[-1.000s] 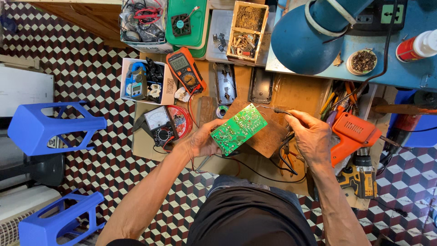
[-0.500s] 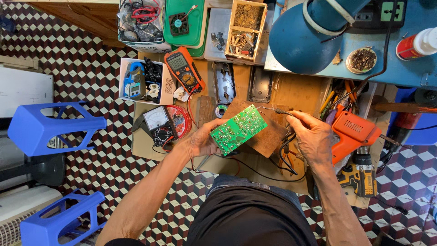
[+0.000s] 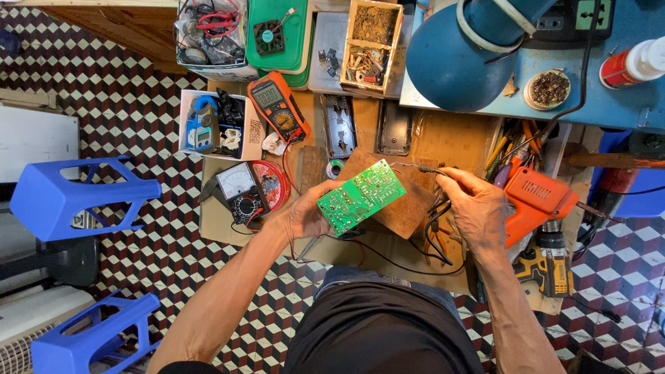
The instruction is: The person works at an electronics repair bench, handling a power supply board mounted on a wooden block. They flip the board over, attach multimeter probe leads, probe components on the green circuit board with both hands, then pick up the board and adjust a white component on it.
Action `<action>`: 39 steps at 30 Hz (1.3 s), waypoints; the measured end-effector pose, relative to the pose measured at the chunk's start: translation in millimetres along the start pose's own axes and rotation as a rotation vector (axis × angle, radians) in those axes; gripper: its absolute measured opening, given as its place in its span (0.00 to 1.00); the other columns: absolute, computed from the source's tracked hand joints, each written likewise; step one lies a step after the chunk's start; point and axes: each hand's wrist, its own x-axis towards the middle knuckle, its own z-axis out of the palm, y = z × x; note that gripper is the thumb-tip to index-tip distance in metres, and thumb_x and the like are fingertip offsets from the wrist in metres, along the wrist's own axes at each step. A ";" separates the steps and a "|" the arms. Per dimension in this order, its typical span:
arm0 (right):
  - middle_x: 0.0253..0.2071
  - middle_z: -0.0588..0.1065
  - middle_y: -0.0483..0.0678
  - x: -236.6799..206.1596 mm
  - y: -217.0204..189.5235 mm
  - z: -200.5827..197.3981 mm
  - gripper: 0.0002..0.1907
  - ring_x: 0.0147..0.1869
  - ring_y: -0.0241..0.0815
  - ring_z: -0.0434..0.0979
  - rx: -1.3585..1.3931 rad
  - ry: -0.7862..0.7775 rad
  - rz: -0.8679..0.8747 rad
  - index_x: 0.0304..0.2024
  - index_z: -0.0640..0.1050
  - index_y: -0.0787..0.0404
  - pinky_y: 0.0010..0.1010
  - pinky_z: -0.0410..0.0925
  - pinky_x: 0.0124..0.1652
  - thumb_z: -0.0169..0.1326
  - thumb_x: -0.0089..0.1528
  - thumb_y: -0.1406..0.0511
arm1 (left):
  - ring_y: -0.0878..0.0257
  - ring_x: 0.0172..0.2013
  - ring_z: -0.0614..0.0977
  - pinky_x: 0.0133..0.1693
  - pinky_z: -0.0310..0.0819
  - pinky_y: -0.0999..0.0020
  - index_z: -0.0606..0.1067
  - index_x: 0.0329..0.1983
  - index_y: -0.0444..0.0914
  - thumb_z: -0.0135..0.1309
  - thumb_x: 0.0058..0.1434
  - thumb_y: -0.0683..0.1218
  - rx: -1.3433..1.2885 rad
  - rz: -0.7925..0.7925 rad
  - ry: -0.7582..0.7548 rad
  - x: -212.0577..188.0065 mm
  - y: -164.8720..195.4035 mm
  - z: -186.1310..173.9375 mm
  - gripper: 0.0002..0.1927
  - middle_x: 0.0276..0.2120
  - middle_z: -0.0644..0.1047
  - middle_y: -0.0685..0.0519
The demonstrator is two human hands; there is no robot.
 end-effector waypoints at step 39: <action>0.34 0.80 0.43 2.4 10.2 -1.9 0.15 0.35 0.28 0.76 0.051 0.005 0.054 0.53 0.83 0.61 0.19 0.67 0.36 0.60 0.64 0.63 | 0.62 0.43 0.85 0.48 0.80 0.63 0.80 0.51 0.40 0.57 0.63 0.57 0.011 0.016 -0.029 6.0 -0.8 -0.2 0.20 0.44 0.83 0.53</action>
